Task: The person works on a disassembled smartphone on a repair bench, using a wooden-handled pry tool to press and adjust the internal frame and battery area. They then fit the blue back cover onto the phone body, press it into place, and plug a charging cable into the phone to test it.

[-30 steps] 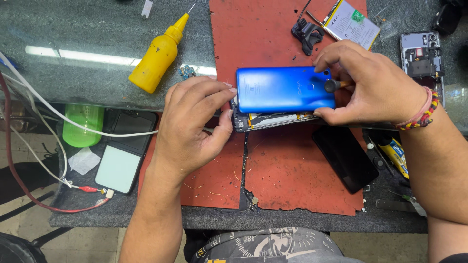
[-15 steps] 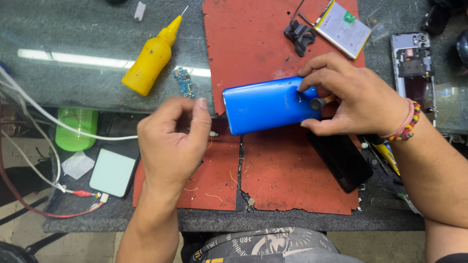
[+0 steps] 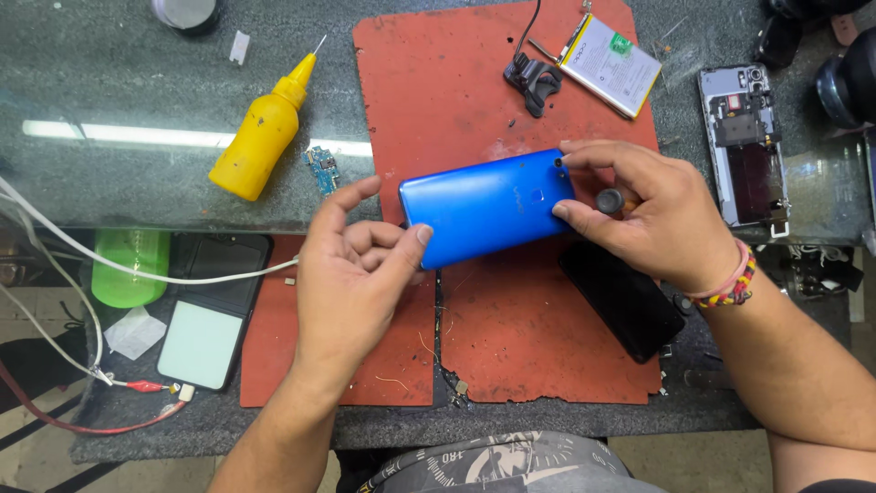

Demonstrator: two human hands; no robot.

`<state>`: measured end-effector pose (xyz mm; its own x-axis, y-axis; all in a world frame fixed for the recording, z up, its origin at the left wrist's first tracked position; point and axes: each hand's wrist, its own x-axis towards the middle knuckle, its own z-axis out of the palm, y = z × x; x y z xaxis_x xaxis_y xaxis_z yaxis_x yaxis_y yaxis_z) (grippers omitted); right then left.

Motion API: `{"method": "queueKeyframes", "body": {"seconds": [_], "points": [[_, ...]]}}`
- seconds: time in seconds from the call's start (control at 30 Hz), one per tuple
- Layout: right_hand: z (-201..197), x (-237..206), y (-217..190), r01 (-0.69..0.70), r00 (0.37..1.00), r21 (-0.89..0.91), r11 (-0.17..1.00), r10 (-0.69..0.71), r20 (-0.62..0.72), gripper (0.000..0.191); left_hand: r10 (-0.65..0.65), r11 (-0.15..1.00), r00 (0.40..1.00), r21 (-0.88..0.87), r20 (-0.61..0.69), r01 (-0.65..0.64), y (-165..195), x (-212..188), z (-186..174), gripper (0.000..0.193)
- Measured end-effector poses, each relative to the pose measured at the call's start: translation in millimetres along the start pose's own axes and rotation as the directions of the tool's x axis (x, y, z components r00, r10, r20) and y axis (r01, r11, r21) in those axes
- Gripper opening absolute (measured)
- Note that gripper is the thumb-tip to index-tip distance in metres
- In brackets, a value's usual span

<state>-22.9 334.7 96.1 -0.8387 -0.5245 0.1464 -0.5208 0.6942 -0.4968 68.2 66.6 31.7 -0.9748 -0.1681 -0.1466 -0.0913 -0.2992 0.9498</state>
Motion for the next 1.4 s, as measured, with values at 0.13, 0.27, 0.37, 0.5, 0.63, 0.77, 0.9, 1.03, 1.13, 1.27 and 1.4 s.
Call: {"method": "queueKeyframes", "body": {"seconds": [0.13, 0.27, 0.37, 0.5, 0.63, 0.77, 0.9, 1.03, 1.13, 1.27, 1.4], "points": [[0.3, 0.0, -1.6, -0.014, 0.999, 0.251, 0.968, 0.024, -0.034, 0.038, -0.03, 0.982, 0.995, -0.183, 0.1, 0.048, -9.7, -1.6, 6.0, 0.063], [1.3, -0.3, -3.4, -0.237, 0.964, 0.551, 0.8, 0.263, 0.032, 0.053, 0.083, 0.977, 0.988, -0.206, 0.127, -0.055, -13.6, -3.9, 8.2, 0.059], [-1.1, -10.0, -2.9, -0.151, 0.985, 0.545, 0.825, 0.174, 0.009, 0.04, 0.181, 0.977, 0.97, -0.14, 0.163, -0.159, -16.5, -9.3, 7.7, 0.051], [-6.0, -34.2, 0.5, -0.039, 0.998, 0.545, 0.837, 0.054, -0.011, 0.027, 0.276, 0.957, 0.933, -0.156, 0.23, -0.244, -21.4, -13.8, 3.3, 0.039], [-7.9, -58.2, 4.8, -0.01, 1.0, 0.612, 0.791, 0.026, -0.017, 0.026, 0.27, 0.958, 0.915, -0.176, 0.298, -0.226, -23.9, -15.2, 0.6, 0.035], [-10.8, -72.3, 9.3, 0.005, 1.0, 0.51, 0.86, 0.008, -0.024, 0.028, 0.342, 0.939, 0.866, -0.107, 0.363, -0.326, -22.2, -13.4, 1.0, 0.032], [-10.0, -77.1, 11.0, 0.052, 0.997, 0.528, 0.848, -0.012, -0.08, 0.028, 0.339, 0.934, 0.853, -0.032, 0.396, -0.357, -20.4, -13.1, 3.9, 0.03], [-10.2, -76.0, 8.3, -0.006, 0.998, 0.495, 0.869, 0.039, -0.057, 0.028, 0.356, 0.928, 0.838, -0.054, 0.414, -0.368, -19.8, -11.5, 6.6, 0.028], [-12.4, -73.0, 5.0, -0.029, 0.999, 0.461, 0.887, 0.045, -0.024, 0.028, 0.42, 0.894, 0.81, -0.035, 0.409, -0.446, -19.1, -10.9, 8.3, 0.027], [-9.2, -69.1, 5.3, 0.086, 0.996, 0.355, 0.931, -0.094, 0.008, 0.026, 0.481, 0.837, 0.761, 0.028, 0.436, -0.546, -16.3, -10.0, 9.1, 0.027], [7.7, -77.6, 14.2, -0.004, 0.99, 0.329, 0.944, -0.042, 0.133, 0.029, 0.454, 0.838, 0.78, 0.092, 0.43, -0.538, -12.7, -14.1, 11.2, 0.033]]}}
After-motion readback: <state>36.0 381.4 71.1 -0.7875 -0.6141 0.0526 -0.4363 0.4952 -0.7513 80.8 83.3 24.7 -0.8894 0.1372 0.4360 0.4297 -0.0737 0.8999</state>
